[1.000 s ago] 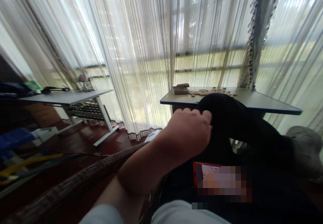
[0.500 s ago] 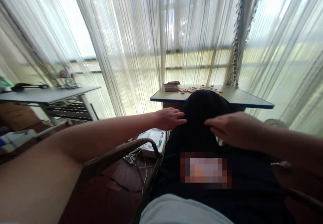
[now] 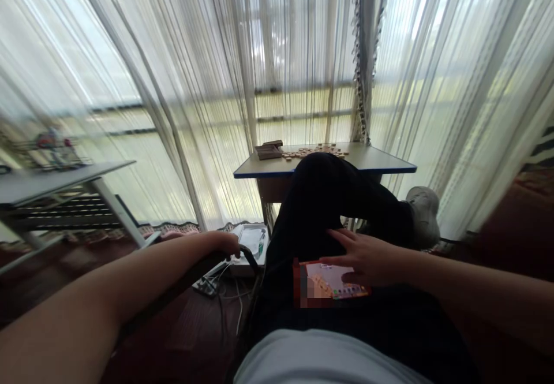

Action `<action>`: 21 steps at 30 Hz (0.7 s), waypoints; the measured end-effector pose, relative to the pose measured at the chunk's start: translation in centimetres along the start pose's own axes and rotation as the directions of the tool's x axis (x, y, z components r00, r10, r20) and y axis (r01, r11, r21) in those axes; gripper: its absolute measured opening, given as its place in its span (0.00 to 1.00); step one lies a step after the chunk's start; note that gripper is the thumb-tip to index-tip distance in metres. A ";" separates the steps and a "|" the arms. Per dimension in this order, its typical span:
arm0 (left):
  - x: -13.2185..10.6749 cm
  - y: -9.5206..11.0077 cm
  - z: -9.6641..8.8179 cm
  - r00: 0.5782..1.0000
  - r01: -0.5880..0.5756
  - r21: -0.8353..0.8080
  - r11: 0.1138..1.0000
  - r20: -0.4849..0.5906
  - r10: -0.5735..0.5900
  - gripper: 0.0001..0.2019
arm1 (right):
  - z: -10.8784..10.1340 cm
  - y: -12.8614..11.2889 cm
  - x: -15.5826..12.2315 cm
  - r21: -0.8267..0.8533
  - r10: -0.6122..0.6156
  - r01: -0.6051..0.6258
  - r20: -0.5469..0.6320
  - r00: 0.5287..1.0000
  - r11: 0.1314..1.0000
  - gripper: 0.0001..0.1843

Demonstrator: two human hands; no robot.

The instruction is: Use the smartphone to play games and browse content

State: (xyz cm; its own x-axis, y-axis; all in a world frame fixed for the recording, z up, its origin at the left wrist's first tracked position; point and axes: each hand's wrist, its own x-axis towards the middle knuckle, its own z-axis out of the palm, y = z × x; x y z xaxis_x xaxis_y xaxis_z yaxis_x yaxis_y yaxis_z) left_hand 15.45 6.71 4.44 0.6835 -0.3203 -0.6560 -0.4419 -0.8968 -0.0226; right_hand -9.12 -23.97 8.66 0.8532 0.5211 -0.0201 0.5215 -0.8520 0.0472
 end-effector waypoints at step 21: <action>2.1 0.8 0.5 0.983 -0.025 0.562 0.827 -0.134 0.122 0.09 | 4.8 4.4 -0.2 0.699 0.324 -0.369 0.204 0.924 0.613 0.39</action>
State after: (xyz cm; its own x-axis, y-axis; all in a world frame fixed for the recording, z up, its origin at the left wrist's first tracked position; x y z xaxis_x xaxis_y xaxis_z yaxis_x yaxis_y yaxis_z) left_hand 16.25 5.47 2.61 0.6965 -0.4652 -0.5464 -0.7093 -0.5616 -0.4260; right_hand -6.95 -28.03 4.09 0.9588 0.1948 -0.2067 0.0098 -0.7500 -0.6613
